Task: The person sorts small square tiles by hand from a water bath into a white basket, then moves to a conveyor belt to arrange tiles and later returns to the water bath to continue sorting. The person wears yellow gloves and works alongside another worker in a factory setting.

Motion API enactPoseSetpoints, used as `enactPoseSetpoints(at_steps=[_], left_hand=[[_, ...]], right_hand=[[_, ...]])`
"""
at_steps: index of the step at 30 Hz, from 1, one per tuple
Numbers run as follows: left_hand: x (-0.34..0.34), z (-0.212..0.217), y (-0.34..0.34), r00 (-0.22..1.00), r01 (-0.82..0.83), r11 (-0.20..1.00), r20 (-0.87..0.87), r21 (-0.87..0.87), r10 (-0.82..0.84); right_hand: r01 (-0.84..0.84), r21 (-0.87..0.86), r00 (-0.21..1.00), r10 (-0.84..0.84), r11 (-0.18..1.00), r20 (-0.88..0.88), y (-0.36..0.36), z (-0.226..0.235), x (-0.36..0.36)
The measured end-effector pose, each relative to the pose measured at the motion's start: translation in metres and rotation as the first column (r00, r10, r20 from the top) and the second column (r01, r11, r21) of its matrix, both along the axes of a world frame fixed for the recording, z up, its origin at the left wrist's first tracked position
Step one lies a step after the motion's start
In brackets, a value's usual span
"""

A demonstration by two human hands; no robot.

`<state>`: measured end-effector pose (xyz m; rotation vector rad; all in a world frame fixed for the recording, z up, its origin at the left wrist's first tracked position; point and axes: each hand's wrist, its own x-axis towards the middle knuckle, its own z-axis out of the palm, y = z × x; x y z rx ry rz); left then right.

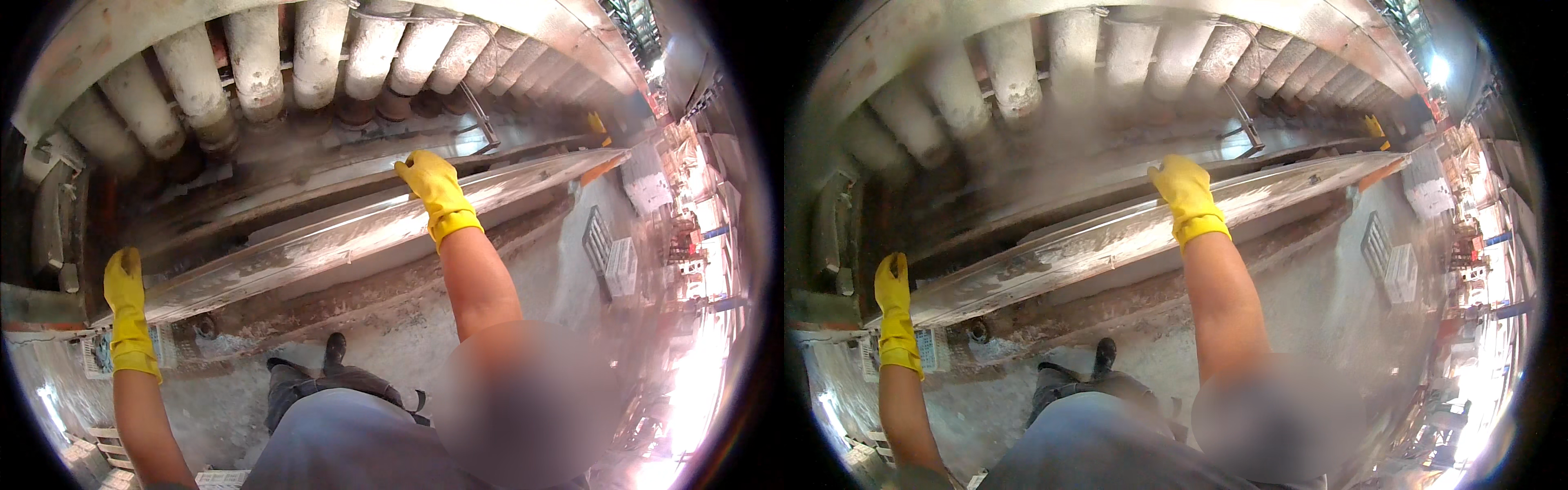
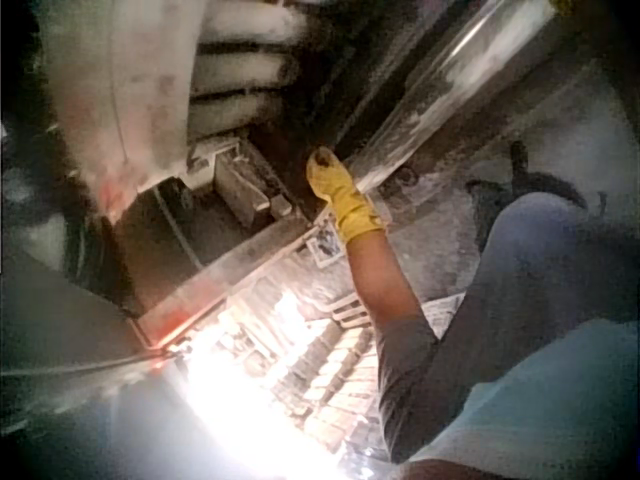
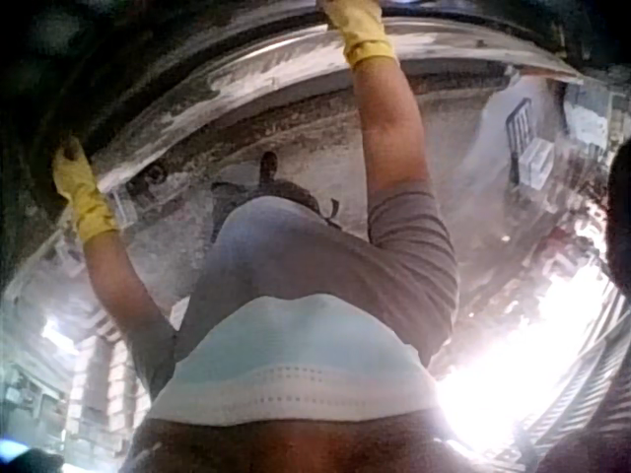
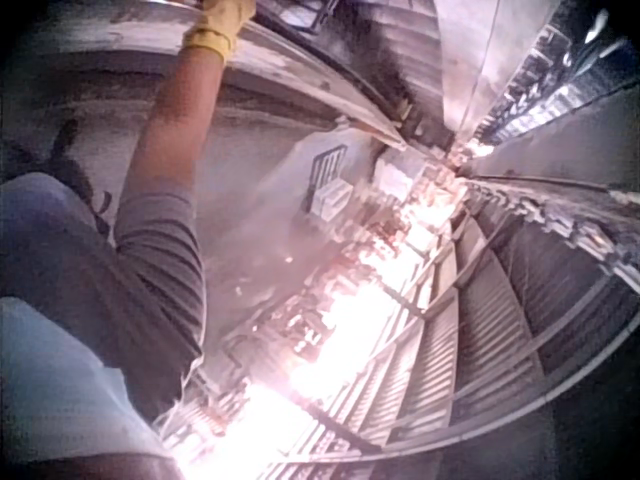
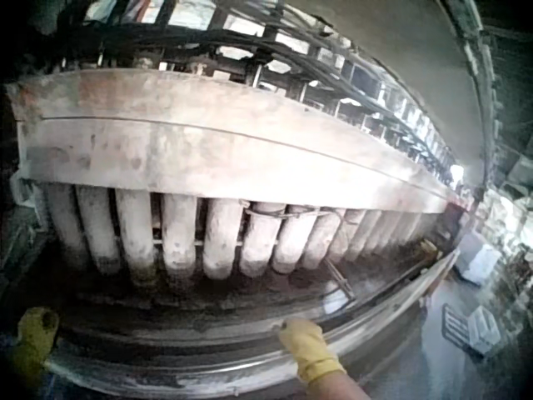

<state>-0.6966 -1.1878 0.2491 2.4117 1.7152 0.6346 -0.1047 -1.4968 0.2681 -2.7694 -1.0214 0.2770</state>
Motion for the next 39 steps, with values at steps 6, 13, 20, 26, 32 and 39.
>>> enactPoseSetpoints(at_steps=[6, 13, 20, 26, 32, 39], left_hand=[[-0.002, -0.001, 0.000, 0.999, 0.006, 1.000, 0.045, -0.030, -0.005], [-0.004, -0.004, 0.002, 0.999, 0.006, 1.000, 0.048, -0.026, -0.005], [0.000, -0.001, 0.000, 1.000, -0.004, 0.999, 0.027, -0.051, 0.005], [0.002, 0.000, -0.001, 0.996, 0.036, 0.997, 0.090, -0.074, -0.029], [-0.011, -0.016, 0.010, 0.995, 0.055, 0.997, 0.091, -0.048, -0.050], [-0.010, -0.016, 0.015, 0.995, 0.089, 0.995, 0.057, -0.042, -0.086]], right_hand=[[0.005, 0.048, 1.000, -0.006, 0.999, 0.013, -0.001, 0.001, -0.003], [0.014, 0.083, 1.000, -0.014, 0.996, 0.000, 0.000, -0.001, -0.004], [0.027, 0.074, 0.999, -0.029, 0.997, 0.033, -0.001, 0.000, -0.005], [0.053, 0.024, 0.999, -0.053, 0.998, -0.002, 0.001, 0.010, -0.012], [0.082, -0.002, 0.995, -0.082, 0.997, -0.054, 0.004, 0.019, -0.017], [0.056, 0.320, 0.998, -0.057, 0.946, -0.006, -0.006, 0.010, -0.020]])
